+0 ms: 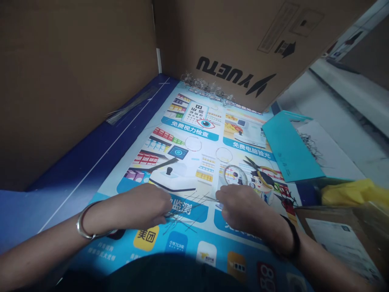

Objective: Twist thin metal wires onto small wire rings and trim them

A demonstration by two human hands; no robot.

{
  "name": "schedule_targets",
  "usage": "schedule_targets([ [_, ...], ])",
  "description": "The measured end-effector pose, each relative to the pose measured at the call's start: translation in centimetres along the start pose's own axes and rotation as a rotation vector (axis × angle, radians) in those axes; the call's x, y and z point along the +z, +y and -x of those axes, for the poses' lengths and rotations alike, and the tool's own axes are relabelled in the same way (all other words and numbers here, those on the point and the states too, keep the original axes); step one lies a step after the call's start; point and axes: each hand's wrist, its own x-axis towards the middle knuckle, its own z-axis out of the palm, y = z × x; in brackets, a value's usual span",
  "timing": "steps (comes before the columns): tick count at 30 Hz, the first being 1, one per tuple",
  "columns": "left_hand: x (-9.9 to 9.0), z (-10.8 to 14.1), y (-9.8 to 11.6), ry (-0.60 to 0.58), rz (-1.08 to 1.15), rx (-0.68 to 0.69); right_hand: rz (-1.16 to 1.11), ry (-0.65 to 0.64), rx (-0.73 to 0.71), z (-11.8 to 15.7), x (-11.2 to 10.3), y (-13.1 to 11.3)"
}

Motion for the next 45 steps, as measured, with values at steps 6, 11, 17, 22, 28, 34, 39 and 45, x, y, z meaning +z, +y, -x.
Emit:
schedule_targets([
  [6, -0.4, -0.2, 0.2, -0.017, 0.009, 0.036, -0.284, 0.213, 0.130, 0.9, -0.3, 1.1],
  [11, -1.2, -1.7, 1.3, 0.283, 0.043, -0.054, -0.610, 0.411, 0.002, -0.7, 0.7, -0.1],
  [17, -1.4, -3.4, 2.7, 0.564, 0.324, 0.001, -0.785, 0.596, -0.118, -3.0, 1.3, -2.1],
  [22, -0.5, -4.2, 3.7, 0.661, 0.514, 0.043, -0.793, 0.739, -0.175, -3.5, 1.7, -3.0],
  [28, 0.8, -4.7, 3.9, 0.686, 0.613, 0.040, -0.787, 0.729, -0.094, -3.1, 2.5, -3.7],
  [34, 1.7, -4.9, 4.0, 0.614, 0.635, -0.017, -0.762, 0.652, -0.029, -2.4, 3.2, -3.9],
  [39, 2.5, -5.2, 3.6, 0.543, 0.654, -0.071, -0.718, 0.523, 0.029, -1.9, 3.9, -3.6],
  [45, 3.2, -5.5, 3.1, 0.412, 0.565, -0.006, -0.611, 0.348, 0.005, -1.3, 3.5, -3.0],
])
